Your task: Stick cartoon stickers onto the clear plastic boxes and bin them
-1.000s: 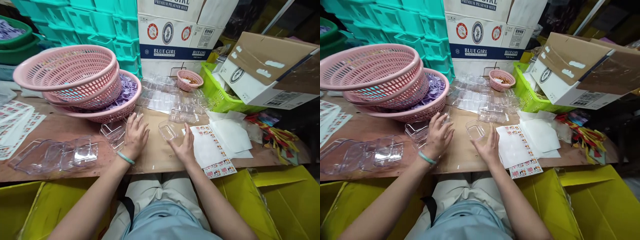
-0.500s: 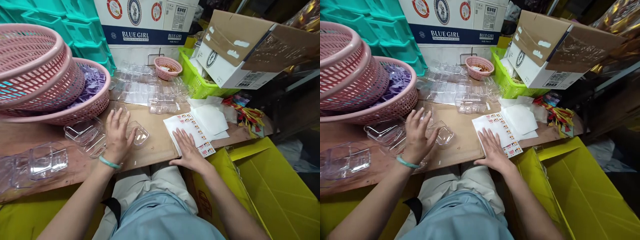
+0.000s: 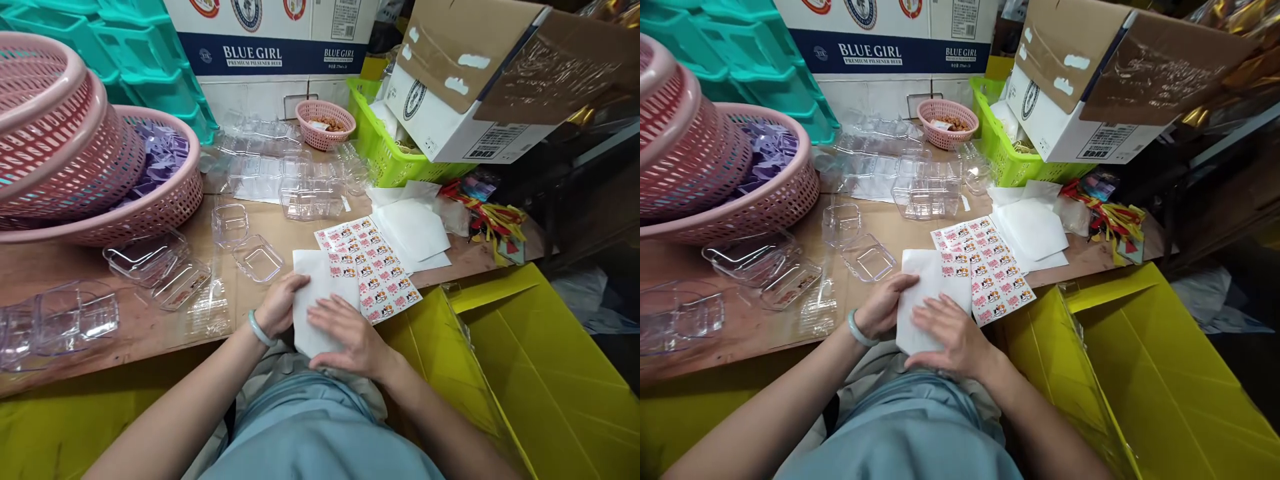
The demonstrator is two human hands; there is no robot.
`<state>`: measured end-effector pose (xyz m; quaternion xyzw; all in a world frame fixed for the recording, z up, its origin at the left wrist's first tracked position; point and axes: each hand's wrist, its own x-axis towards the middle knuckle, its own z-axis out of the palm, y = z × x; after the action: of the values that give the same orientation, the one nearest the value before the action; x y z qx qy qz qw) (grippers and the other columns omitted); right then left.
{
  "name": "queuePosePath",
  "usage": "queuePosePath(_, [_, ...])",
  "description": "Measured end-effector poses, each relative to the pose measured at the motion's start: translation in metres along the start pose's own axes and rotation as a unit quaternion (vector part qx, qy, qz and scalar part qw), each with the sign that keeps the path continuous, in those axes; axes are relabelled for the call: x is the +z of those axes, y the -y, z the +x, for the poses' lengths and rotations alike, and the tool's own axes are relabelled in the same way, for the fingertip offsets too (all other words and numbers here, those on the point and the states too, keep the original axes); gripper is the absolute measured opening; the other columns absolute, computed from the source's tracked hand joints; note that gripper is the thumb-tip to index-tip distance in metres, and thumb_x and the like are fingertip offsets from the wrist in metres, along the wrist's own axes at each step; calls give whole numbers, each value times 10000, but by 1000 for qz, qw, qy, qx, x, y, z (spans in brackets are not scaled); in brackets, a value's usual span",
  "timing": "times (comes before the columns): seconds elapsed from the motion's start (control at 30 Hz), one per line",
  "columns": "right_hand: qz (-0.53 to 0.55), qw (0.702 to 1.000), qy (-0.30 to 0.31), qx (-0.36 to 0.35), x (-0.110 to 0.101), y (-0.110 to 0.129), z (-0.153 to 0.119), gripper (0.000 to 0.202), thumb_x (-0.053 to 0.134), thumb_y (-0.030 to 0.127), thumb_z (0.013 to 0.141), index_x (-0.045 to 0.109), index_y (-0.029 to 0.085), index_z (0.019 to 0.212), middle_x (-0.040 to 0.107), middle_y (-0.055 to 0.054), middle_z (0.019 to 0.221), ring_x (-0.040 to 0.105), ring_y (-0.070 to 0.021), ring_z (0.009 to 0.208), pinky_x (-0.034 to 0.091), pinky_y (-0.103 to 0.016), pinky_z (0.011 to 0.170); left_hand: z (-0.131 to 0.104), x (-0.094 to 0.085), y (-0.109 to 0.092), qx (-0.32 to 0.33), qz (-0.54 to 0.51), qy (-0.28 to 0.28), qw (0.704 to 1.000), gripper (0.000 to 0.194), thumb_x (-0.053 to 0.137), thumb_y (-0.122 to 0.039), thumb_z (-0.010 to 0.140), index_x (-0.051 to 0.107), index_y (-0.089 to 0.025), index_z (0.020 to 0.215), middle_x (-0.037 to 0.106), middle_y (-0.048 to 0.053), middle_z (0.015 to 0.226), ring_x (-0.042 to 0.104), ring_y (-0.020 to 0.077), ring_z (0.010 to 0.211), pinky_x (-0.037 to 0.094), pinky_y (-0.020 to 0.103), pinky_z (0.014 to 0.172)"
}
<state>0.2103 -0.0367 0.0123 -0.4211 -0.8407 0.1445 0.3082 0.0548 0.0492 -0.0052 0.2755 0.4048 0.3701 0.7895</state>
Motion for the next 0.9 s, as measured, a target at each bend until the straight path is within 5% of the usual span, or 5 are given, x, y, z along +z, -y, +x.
queuePosePath(0.1, [-4, 987, -102, 121, 1, -17, 8, 466, 609, 346, 886, 540, 212, 1327, 603, -106, 1321, 469, -252, 1325, 393, -498, 1107, -5, -5, -2, -51, -28, -5, 998, 141, 662, -194, 704, 668, -172, 844, 735, 62, 801, 696, 236, 743, 574, 386, 734])
queuePosePath(0.2, [-27, 978, -122, 166, 3, -34, 15, 568, 674, 380, 833, 512, 229, 1357, 547, -96, 1385, 380, -273, 1384, 345, -522, 1134, -14, -4, -3, -107, -70, 51, 990, 240, 600, -263, 751, 674, -148, 947, 745, 102, 887, 701, 289, 909, 544, 448, 869])
queuePosePath(0.33, [-42, 980, -115, 160, 13, -38, 16, 619, 666, 429, 831, 477, 231, 1387, 570, -99, 1359, 448, -266, 1339, 354, -506, 1134, -20, -1, -9, -168, -115, 125, 971, 412, 510, -357, 793, 651, -110, 1091, 744, 137, 959, 674, 318, 1027, 487, 482, 969])
queuePosePath(0.67, [-168, 976, -122, 62, 15, -51, 11, 503, 557, 321, 924, 478, 133, 1384, 650, -133, 1245, 582, -273, 1211, 435, -475, 1081, -17, 7, -17, -169, -122, 89, 974, 442, 470, -309, 816, 627, -86, 1164, 747, 135, 971, 681, 313, 1012, 473, 473, 986])
queuePosePath(0.9, [-106, 978, -176, 35, 7, -48, 11, 489, 646, 303, 871, 530, 178, 1330, 630, -114, 1278, 589, -230, 1205, 455, -445, 1069, -17, 11, -18, -146, -111, 120, 976, 449, 536, -410, 816, 658, -99, 1116, 743, 139, 985, 677, 328, 1011, 495, 473, 954])
